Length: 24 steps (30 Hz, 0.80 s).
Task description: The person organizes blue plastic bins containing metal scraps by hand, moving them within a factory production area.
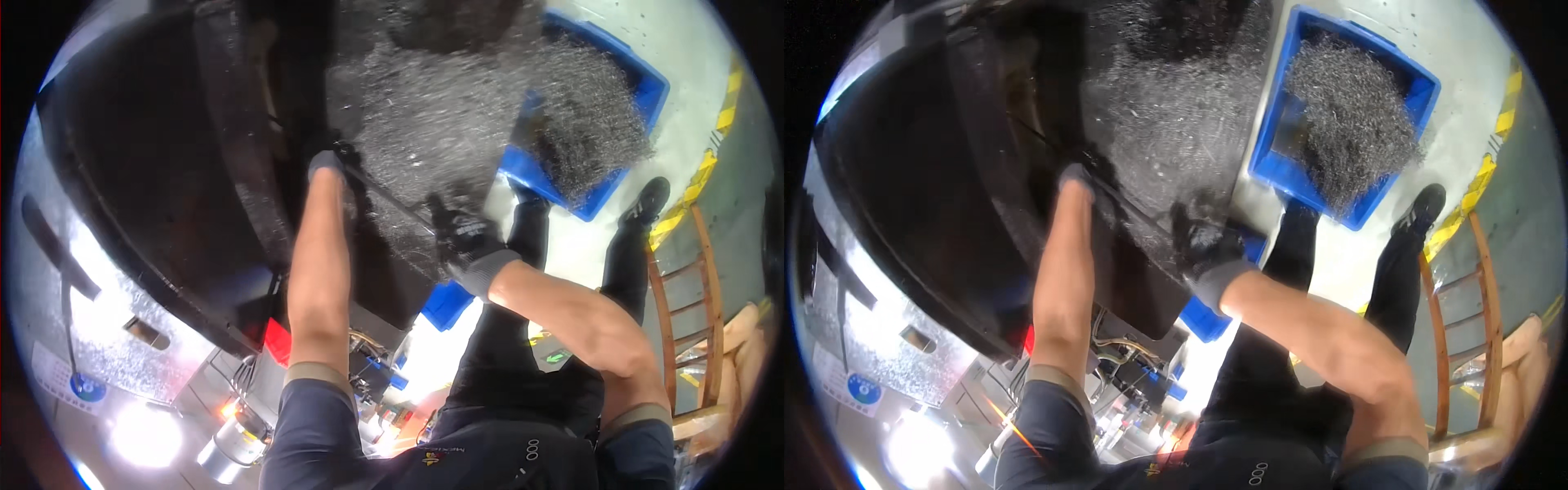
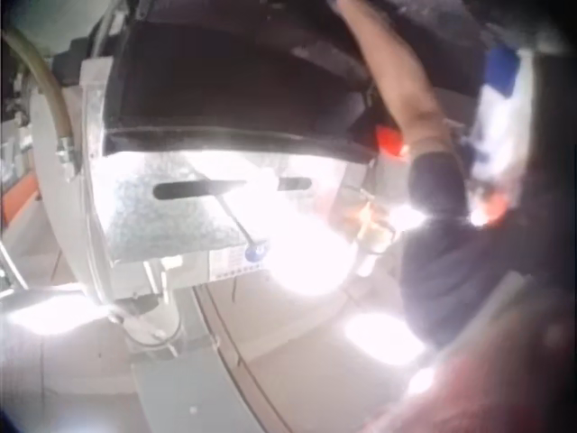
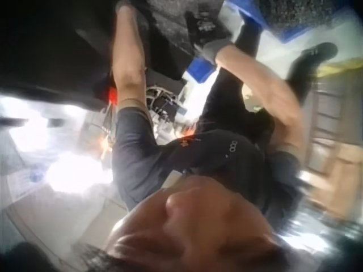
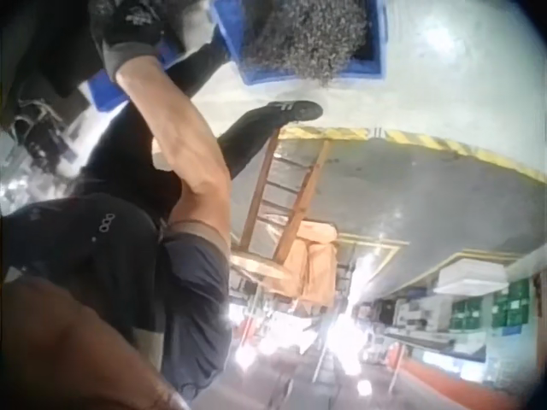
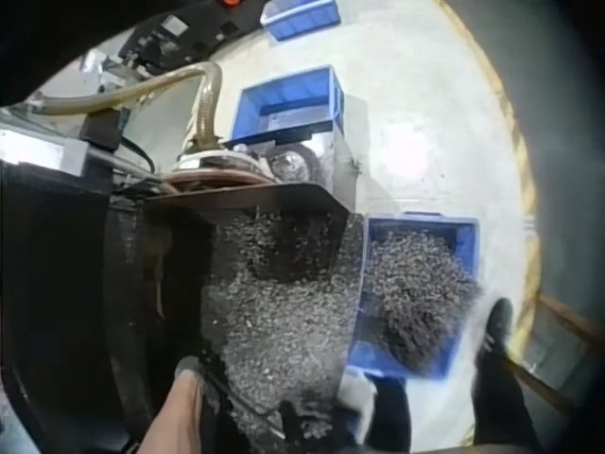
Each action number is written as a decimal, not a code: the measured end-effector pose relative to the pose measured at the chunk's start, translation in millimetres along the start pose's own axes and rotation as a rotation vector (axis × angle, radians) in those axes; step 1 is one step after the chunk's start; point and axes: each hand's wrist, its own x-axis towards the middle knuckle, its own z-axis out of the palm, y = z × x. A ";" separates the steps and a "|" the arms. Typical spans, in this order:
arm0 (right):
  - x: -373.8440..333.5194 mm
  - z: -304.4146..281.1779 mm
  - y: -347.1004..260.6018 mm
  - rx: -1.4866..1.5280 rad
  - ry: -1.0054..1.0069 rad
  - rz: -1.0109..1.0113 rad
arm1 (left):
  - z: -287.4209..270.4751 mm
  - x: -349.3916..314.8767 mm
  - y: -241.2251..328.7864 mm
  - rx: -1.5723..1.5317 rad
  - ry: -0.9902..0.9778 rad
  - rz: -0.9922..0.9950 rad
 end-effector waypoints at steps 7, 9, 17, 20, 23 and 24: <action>-59.6 -41.1 -5.2 0.057 -0.081 -0.021 | -4.4 -34.2 -15.3 -0.033 0.141 0.080; -72.2 -57.1 -16.9 0.093 -0.098 -0.022 | -30.6 -25.9 -32.2 0.024 0.109 0.104; -6.9 67.3 1.8 0.236 0.057 -0.184 | -80.3 119.0 -12.0 0.064 -0.239 0.107; 12.3 56.3 -6.0 0.237 0.321 -0.270 | -112.5 161.3 18.4 0.182 -0.222 0.090; -37.1 -2.2 3.2 0.241 0.070 -0.159 | -109.1 163.4 -28.6 0.272 -0.252 0.026; -51.7 -15.8 13.9 0.181 -0.147 -0.018 | -113.2 161.4 -41.2 0.287 -0.279 0.018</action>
